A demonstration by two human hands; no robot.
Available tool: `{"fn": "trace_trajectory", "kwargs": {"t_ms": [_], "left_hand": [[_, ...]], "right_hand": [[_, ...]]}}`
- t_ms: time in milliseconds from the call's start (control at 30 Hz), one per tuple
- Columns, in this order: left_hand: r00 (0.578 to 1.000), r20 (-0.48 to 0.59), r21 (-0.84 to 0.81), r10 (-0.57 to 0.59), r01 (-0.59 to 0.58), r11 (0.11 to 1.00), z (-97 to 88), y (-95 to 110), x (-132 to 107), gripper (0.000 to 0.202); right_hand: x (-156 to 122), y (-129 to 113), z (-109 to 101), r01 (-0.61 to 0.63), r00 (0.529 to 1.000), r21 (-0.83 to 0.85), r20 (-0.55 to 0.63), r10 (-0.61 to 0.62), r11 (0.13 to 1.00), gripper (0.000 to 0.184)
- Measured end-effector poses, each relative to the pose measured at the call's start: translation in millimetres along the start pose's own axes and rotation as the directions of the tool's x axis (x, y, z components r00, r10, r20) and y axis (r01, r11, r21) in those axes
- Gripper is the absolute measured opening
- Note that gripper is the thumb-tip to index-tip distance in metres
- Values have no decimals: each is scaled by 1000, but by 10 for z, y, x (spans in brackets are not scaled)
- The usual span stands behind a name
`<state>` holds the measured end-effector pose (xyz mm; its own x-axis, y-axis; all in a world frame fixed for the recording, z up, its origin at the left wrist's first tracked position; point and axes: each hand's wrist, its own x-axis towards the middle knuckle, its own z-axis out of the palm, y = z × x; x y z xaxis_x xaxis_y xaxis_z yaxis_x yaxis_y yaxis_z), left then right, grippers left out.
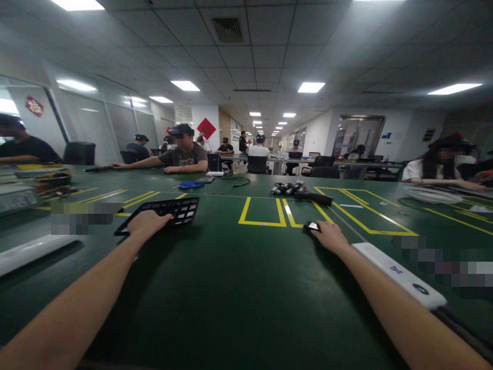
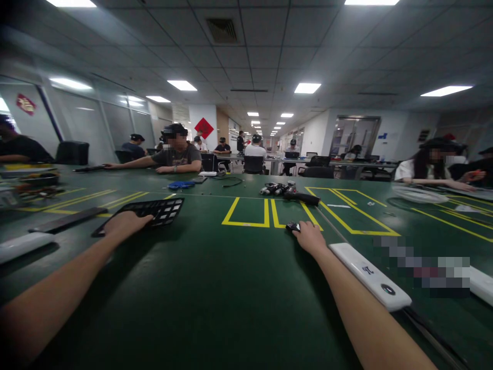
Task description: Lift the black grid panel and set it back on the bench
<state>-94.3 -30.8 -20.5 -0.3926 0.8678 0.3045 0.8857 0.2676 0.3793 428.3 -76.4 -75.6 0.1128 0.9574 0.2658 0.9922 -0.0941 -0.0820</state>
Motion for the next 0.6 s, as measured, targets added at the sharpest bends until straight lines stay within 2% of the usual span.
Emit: {"fn": "trace_trajectory", "kwargs": {"t_ms": [100, 167, 233, 333, 400, 467, 500, 600], "left_hand": [[993, 19, 196, -115, 109, 975, 48, -83, 11, 43], [994, 44, 214, -96, 85, 973, 37, -61, 8, 43], [999, 23, 204, -48, 42, 978, 13, 17, -7, 38], [989, -38, 171, 141, -132, 976, 36, 240, -80, 31], [961, -34, 143, 274, -267, 953, 126, 440, -185, 35], [925, 18, 90, 379, -379, 921, 258, 646, -344, 39], [897, 49, 53, 439, -441, 896, 328, 739, -438, 41], [778, 149, -50, 610, -610, 791, 497, 930, -705, 45]], "right_hand": [[3, 3, 60, 0, 1000, -21, 17, 0, 1000, 33], [10, 6, 78, -1, 1000, -29, 19, 1, 1000, 39], [17, -7, 73, -18, 999, -29, -27, 17, 999, 49], [8, -106, 23, -15, 987, -12, -157, 13, 1000, 61], [-25, -237, -27, 51, 977, 17, -208, -46, 999, 62], [-94, -408, -74, 145, 968, 68, -218, -127, 987, 60], [-141, -501, -91, 195, 962, 101, -213, -170, 976, 60], [-318, -764, -107, 337, 937, 213, -169, -305, 917, 59]]}}
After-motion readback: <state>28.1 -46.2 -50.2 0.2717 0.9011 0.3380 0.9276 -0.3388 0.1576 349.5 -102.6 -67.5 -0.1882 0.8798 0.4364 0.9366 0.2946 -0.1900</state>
